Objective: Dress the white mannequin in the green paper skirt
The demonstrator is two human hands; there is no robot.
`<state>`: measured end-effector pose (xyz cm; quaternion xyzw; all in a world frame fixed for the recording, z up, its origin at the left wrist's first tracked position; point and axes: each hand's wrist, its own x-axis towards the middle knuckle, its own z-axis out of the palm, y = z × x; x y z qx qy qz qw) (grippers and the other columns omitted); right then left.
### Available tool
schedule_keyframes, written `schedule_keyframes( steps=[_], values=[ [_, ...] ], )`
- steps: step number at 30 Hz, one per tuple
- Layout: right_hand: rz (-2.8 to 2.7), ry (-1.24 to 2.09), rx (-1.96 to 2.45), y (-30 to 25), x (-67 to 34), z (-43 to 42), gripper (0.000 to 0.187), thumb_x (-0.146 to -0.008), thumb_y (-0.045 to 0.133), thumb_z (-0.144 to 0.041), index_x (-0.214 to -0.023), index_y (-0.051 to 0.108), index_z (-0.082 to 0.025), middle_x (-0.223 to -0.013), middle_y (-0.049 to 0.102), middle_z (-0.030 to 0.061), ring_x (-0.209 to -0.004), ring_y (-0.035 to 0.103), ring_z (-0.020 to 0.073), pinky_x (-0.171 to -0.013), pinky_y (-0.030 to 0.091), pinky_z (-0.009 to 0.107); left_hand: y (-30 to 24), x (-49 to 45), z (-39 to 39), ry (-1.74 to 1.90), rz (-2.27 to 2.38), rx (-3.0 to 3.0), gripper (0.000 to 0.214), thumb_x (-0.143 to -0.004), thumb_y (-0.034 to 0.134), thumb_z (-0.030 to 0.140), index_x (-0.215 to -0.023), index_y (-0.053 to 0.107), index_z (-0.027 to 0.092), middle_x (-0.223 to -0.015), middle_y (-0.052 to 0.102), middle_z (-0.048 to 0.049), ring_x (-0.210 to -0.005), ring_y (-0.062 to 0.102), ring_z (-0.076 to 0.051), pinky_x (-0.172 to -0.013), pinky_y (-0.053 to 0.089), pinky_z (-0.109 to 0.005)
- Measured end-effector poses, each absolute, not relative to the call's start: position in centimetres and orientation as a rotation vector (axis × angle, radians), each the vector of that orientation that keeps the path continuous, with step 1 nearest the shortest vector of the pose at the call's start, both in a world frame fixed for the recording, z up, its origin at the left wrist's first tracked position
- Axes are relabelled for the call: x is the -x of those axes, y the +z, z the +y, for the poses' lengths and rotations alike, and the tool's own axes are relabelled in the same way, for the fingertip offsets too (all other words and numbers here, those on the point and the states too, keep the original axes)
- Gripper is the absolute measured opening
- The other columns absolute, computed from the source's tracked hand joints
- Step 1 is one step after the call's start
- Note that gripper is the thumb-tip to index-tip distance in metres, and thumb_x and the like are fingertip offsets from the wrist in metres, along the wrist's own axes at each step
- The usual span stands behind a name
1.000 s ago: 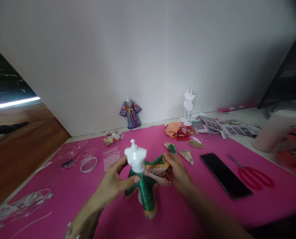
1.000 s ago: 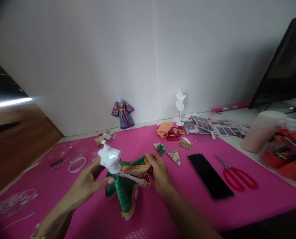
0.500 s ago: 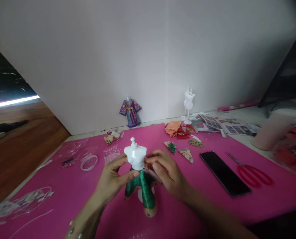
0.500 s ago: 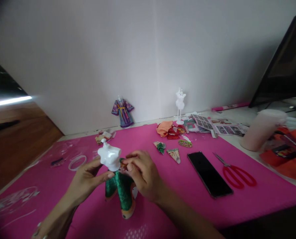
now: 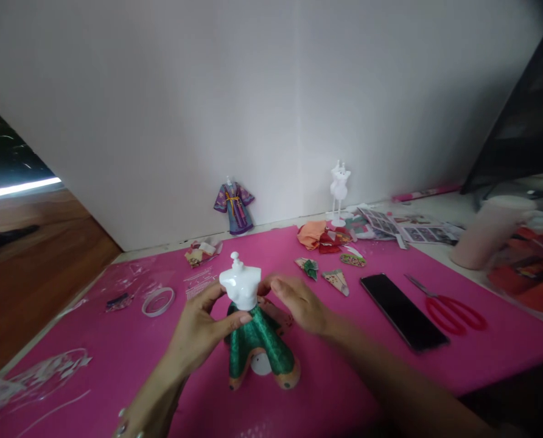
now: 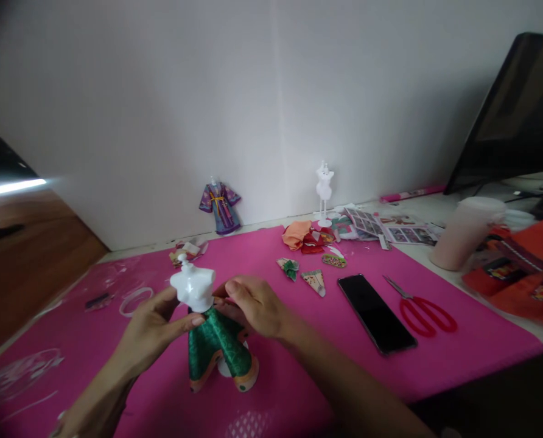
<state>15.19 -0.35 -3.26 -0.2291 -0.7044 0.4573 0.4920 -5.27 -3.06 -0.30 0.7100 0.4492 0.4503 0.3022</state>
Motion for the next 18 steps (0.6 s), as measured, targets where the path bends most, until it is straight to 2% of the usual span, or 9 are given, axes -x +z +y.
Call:
schedule_keyframes(
  steps=[4, 8, 14, 16, 18],
  values=[
    [-1.676, 1.16, 0.557, -3.2, -14.9, -0.4, 0.053, -0.095, 0.036, -0.062, -0.089, 0.069, -0.021, -0.088, 0.067, 0.0031, -0.087, 0.063, 0.018, -0.08, 0.05, 0.032, -0.4, 5.5, -3.0, 1.181, 1.199, -1.97, 0.035, -0.07, 0.08, 0.036, -0.101, 0.073, 0.024, -0.117, 0.071, -0.006, -0.115, 0.06, -0.03, -0.104, 0.041, -0.042],
    [-1.614, 1.2, 0.579, -3.4, -14.7, -0.6, 0.056, -0.094, 0.036, -0.064, -0.092, 0.07, -0.02, -0.09, 0.07, 0.0041, -0.088, 0.065, 0.0184, -0.08, 0.051, 0.033, -0.7, 5.6, -2.8, 1.155, 1.224, -1.931, 0.039, -0.069, 0.081, 0.036, -0.104, 0.071, 0.025, -0.118, 0.071, -0.0061, -0.117, 0.059, -0.032, -0.105, 0.04, -0.045],
    [-1.453, 1.114, 0.577, -4.2, -15.8, -0.7, 0.044, -0.099, 0.04, -0.051, -0.104, 0.07, -0.019, -0.1, 0.071, 0.0073, -0.096, 0.064, 0.0205, -0.088, 0.048, 0.037, -0.6, 5.3, -3.3, 1.112, 1.21, -1.885, 0.051, -0.07, 0.08, 0.035, -0.117, 0.065, 0.024, -0.128, 0.065, -0.0078, -0.122, 0.055, -0.033, -0.108, 0.037, -0.047],
    [-1.362, 1.031, 0.558, -4.2, -16.8, -1.8, 0.038, -0.1, 0.041, -0.047, -0.097, 0.07, -0.023, -0.095, 0.07, 0.0043, -0.093, 0.063, 0.019, -0.087, 0.047, 0.035, -0.6, 5.2, -3.6, 1.12, 1.205, -1.892, 0.055, -0.068, 0.081, 0.033, -0.118, 0.063, 0.023, -0.131, 0.062, -0.0091, -0.125, 0.052, -0.033, -0.109, 0.034, -0.048],
    [-1.302, 0.963, 0.5, -3.8, -17.9, -3.7, 0.042, -0.099, 0.04, -0.05, -0.082, 0.068, -0.024, -0.084, 0.067, 0.0018, -0.089, 0.061, 0.0184, -0.088, 0.046, 0.035, -0.6, 5.2, -3.9, 1.128, 1.204, -1.9, 0.052, -0.067, 0.082, 0.03, -0.115, 0.064, 0.021, -0.131, 0.062, -0.0103, -0.125, 0.051, -0.034, -0.11, 0.033, -0.048]
  ],
)
